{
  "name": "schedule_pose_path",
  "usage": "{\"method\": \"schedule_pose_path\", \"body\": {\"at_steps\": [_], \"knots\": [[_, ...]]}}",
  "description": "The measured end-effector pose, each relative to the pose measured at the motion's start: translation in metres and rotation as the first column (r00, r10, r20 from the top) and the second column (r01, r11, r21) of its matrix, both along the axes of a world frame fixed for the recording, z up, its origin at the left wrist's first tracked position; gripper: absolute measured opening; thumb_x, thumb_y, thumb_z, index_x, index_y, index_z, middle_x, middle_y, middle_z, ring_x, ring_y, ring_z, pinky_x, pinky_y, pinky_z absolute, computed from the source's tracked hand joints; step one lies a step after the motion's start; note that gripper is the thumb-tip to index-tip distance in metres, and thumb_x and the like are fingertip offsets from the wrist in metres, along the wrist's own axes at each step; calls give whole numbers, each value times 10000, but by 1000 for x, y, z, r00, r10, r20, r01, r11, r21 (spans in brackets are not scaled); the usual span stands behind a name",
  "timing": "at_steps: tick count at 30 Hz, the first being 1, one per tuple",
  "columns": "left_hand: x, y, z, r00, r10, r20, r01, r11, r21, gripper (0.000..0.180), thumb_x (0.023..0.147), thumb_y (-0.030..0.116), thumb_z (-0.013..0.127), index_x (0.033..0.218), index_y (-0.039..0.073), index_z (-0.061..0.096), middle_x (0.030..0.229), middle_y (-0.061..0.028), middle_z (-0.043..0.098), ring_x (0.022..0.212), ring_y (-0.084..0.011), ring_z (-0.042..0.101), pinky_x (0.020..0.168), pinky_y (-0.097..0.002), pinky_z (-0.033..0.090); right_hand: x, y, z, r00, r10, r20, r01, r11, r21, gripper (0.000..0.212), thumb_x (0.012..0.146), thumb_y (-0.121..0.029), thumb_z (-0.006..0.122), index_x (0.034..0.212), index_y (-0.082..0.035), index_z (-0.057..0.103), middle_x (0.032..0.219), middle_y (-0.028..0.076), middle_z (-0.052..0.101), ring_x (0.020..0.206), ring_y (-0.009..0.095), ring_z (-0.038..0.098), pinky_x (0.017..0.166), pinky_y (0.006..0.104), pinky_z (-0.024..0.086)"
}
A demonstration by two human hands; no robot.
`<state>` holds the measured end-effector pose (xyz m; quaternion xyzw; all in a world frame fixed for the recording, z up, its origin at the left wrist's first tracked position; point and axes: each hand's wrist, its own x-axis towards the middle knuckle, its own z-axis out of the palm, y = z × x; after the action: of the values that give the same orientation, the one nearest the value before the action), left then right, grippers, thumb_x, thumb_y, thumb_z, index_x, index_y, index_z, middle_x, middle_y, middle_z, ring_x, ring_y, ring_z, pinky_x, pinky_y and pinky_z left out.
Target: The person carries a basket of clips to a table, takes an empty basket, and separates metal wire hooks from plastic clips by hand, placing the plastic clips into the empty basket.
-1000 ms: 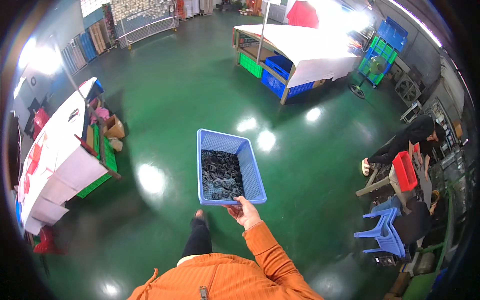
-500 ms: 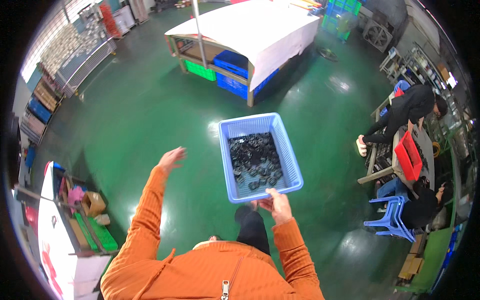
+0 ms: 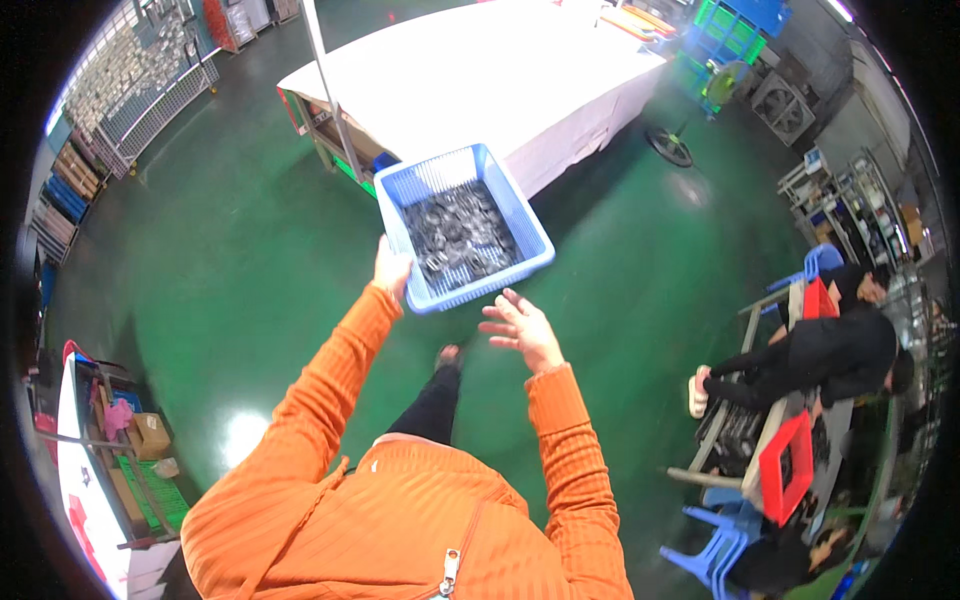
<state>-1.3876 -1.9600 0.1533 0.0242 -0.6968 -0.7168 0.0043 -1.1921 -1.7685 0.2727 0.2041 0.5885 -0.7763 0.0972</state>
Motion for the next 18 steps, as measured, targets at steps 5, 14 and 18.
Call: {"method": "schedule_pose_path", "body": {"at_steps": [5,14,18], "knots": [[-210,107,-1,978,208,-22,-205,937,-281,504,735,-10,449,1233,41,386,1057,-200,561,928,-306,568,814,-322,450,-106,181,-83,973,-199,117,193,980,57,480,852,-331,569,1248,-86,454,1086,124,601,909,222,621,731,307,497],[-414,189,-120,981,138,134,8,665,-747,559,799,295,537,1210,-70,432,1170,-270,504,1068,-359,496,907,-396,399,96,455,-308,367,-451,813,757,653,20,167,764,-173,521,630,-128,433,608,67,394,561,218,446,478,372,370],[-439,197,-112,799,584,-140,-442,414,-796,732,806,375,588,1266,-128,322,1297,-312,362,1244,-370,333,1044,-421,264,165,560,-369,785,-338,519,-227,623,749,189,785,-258,536,782,-81,602,786,152,601,737,276,568,647,387,478]]}}
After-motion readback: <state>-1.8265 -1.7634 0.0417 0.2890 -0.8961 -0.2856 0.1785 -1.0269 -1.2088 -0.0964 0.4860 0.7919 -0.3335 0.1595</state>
